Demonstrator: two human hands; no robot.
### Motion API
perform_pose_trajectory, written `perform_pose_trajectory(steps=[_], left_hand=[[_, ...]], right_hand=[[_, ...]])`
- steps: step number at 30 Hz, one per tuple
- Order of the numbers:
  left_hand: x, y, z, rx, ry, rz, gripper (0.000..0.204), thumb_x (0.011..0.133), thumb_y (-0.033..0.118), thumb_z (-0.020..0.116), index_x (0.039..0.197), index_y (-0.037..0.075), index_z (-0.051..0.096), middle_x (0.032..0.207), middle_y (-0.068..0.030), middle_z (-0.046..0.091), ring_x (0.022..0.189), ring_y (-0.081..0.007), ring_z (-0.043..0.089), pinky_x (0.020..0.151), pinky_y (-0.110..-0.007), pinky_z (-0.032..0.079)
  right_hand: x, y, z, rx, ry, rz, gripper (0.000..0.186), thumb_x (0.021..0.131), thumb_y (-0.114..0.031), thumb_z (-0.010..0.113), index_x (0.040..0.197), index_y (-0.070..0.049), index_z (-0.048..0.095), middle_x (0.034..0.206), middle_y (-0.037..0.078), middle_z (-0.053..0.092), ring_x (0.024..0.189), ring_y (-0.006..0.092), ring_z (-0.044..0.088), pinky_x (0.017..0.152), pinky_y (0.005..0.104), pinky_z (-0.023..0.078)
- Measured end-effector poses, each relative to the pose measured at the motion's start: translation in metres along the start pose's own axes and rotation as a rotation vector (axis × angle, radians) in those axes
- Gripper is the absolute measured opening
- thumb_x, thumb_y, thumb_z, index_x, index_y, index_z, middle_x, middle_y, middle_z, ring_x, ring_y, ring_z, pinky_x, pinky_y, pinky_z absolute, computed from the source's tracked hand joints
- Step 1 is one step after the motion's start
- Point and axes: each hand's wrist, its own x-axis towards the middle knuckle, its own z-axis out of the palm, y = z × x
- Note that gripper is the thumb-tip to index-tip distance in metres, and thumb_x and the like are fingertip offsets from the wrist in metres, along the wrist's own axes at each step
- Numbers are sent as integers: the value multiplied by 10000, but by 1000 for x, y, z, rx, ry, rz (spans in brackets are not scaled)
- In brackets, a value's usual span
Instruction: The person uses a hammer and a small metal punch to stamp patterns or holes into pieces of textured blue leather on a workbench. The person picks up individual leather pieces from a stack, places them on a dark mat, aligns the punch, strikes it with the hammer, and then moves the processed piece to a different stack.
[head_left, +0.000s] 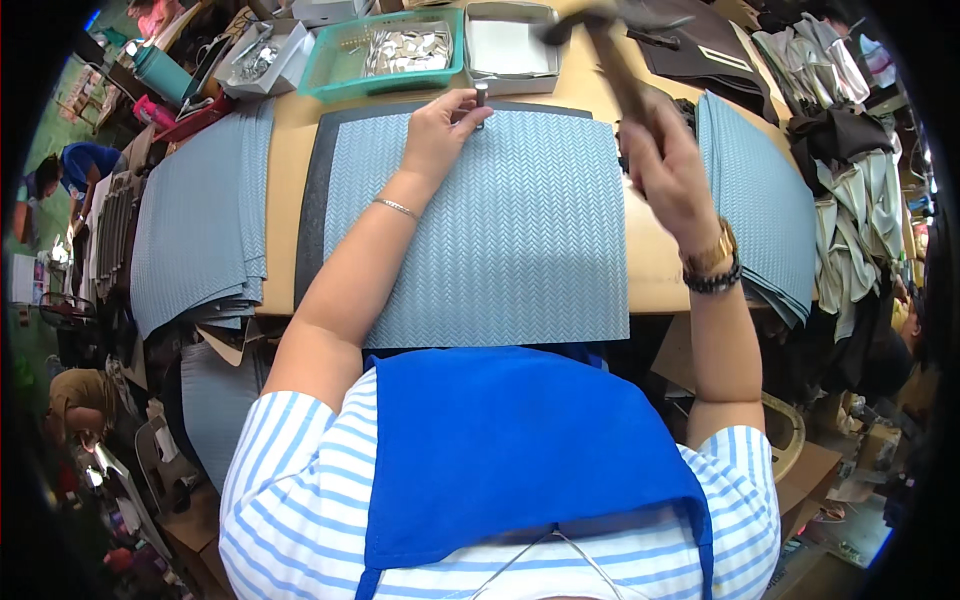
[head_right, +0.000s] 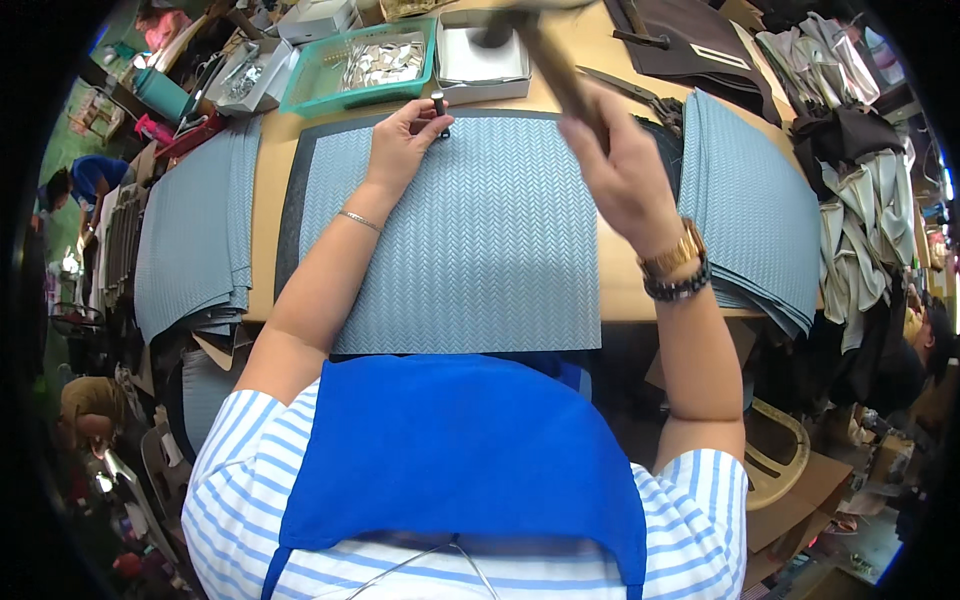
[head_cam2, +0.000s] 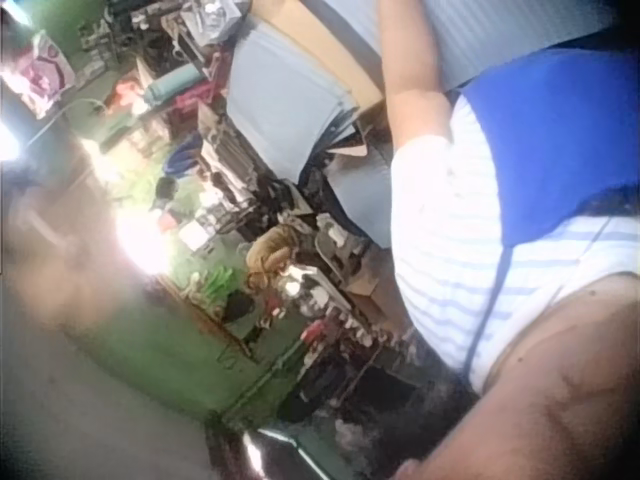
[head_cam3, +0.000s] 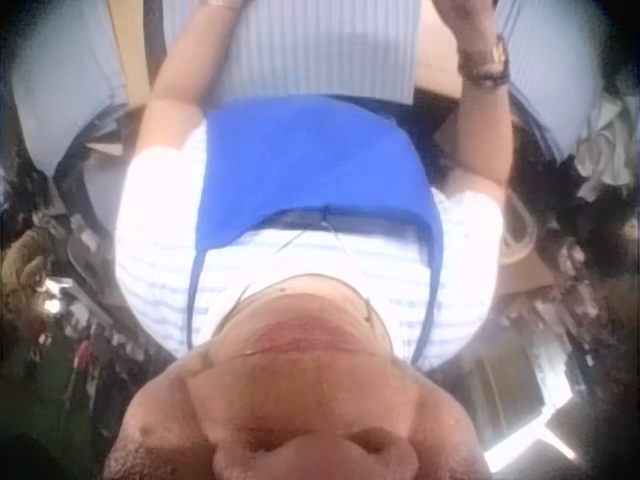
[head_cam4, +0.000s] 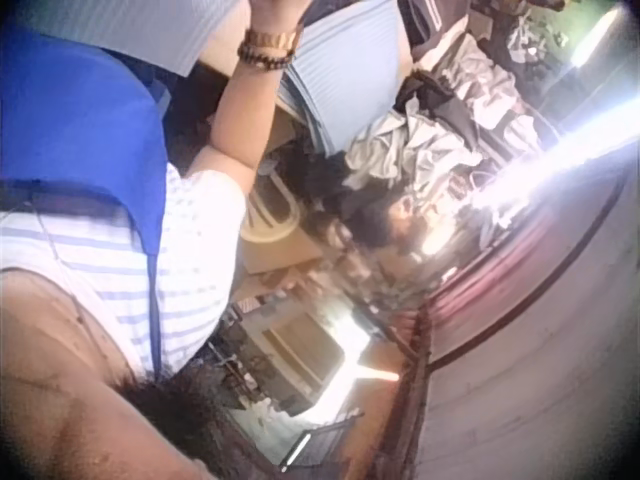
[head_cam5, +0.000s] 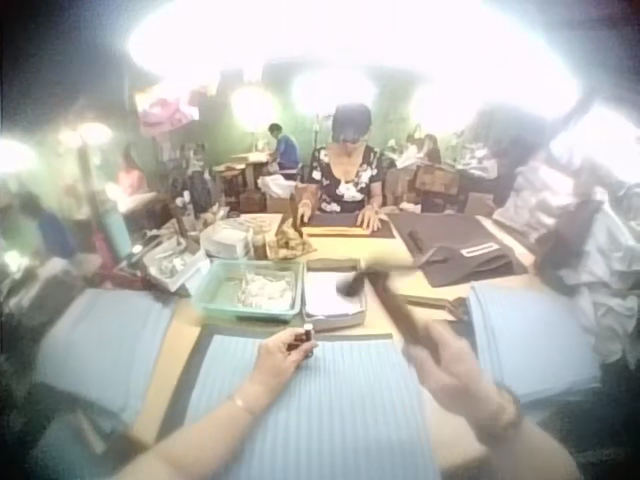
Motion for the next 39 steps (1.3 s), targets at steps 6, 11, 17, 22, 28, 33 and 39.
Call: perform_pose_trajectory(steps=[6,11,17,22,28,33,39], left_hand=[[3,5,5,-18,-3,14,243,892,168,773,1093,40,724,915,-55,756,841,-118,713,745,-266,576],[-2,3,-4,9,-38,-19,291,921,236,740,1090,10,669,943,-119,741,838,-201,729,749,-327,574],[11,-1,4,-237,59,-68,177,1086,251,455,1098,76,480,906,-54,695,770,-103,635,709,-253,508],[26,-20,-51,-619,273,-227,198,1064,286,507,1036,91,524,841,8,576,673,-101,522,651,-254,469],[6,-32,-203,253,346,-68,364,949,345,710,1038,-8,707,972,-40,703,853,-113,624,779,-280,511],[-82,-60,-337,1122,150,-563,732,795,595,757,1234,15,684,1268,-214,657,1207,-353,614,1019,-425,467],[-107,-56,-335,1124,164,-495,673,850,559,718,1263,29,667,1302,-199,639,1213,-356,607,1021,-433,468]], right_hand=[[42,-22,30,195,108,-282,229,1021,-146,592,1223,-53,541,799,33,585,659,104,571,600,268,494],[22,-10,29,-285,-360,108,313,992,-296,602,1186,-52,575,911,193,690,837,346,683,754,430,530],[-35,100,-30,-546,204,141,349,972,-301,640,1227,-66,597,943,165,701,866,386,668,764,434,538],[-78,110,-17,-634,-40,394,445,942,-345,677,1262,-48,589,1117,182,696,940,369,678,805,423,539],[-110,78,44,-137,146,269,570,929,-221,694,1416,-21,474,1277,227,631,1078,336,666,909,379,520],[-69,63,-53,-512,401,-74,598,934,-134,673,1467,-52,416,1278,186,628,1147,327,636,985,401,490],[-95,147,-277,-1516,545,423,756,906,-519,675,1525,-202,377,1517,228,425,1410,369,403,1134,513,343]])
